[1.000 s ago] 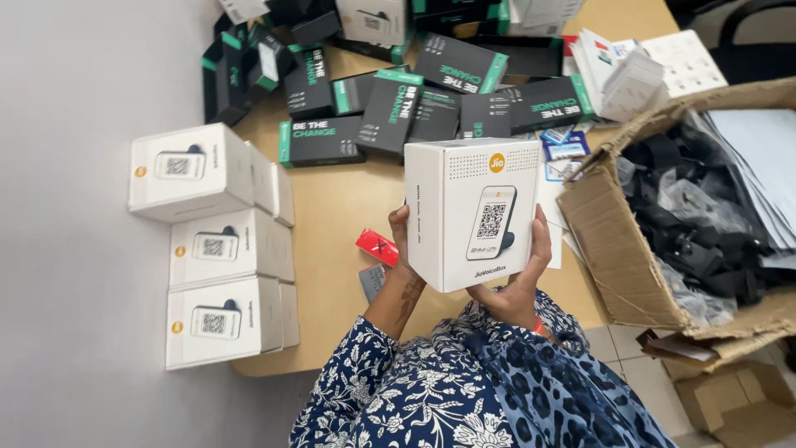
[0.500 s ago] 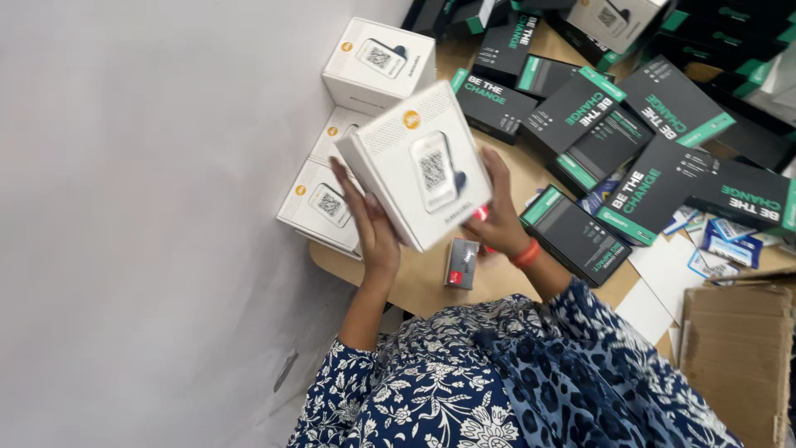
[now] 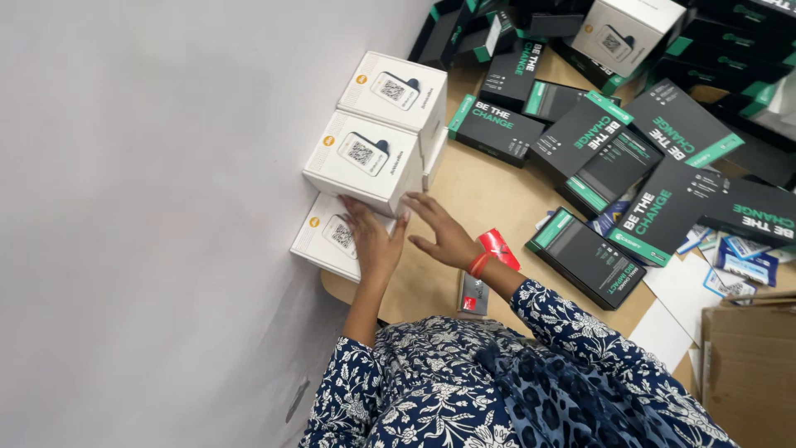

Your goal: The person organizes boxes on a desk by picking up and stacking white boxes with QR codes and black and green boxes, while also moving blue cards into a cardboard box.

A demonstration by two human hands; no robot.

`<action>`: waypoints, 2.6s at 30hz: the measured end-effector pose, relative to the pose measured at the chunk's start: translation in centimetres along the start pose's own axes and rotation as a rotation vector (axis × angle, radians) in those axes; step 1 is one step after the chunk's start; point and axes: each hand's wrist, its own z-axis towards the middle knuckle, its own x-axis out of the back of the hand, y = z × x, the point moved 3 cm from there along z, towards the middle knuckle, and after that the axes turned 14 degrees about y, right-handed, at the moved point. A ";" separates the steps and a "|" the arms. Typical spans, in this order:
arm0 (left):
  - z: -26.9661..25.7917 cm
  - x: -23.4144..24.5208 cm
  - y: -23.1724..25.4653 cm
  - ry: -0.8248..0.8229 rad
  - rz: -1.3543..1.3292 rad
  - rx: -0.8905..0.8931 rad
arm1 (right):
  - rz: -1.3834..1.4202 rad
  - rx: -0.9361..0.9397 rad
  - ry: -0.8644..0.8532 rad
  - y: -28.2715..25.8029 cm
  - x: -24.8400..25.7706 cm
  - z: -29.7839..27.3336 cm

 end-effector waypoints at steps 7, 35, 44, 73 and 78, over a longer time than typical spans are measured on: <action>-0.5 0.7 6.3 0.255 0.044 -0.004 | -0.041 -0.278 -0.028 3.7 2.3 -3.6; -0.1 -34.2 13.7 -0.232 -0.143 -0.666 | -1.170 -0.490 0.150 44.8 39.1 17.7; 0.6 -34.0 13.3 -0.322 -0.235 -0.637 | -1.288 -0.344 0.567 33.8 31.1 12.8; -4.6 9.0 10.3 -0.105 -0.854 0.125 | 0.980 -0.874 0.263 -4.5 6.4 -0.5; -9.6 9.7 3.8 0.018 -0.819 0.267 | 0.210 -0.329 0.205 -8.3 0.5 0.5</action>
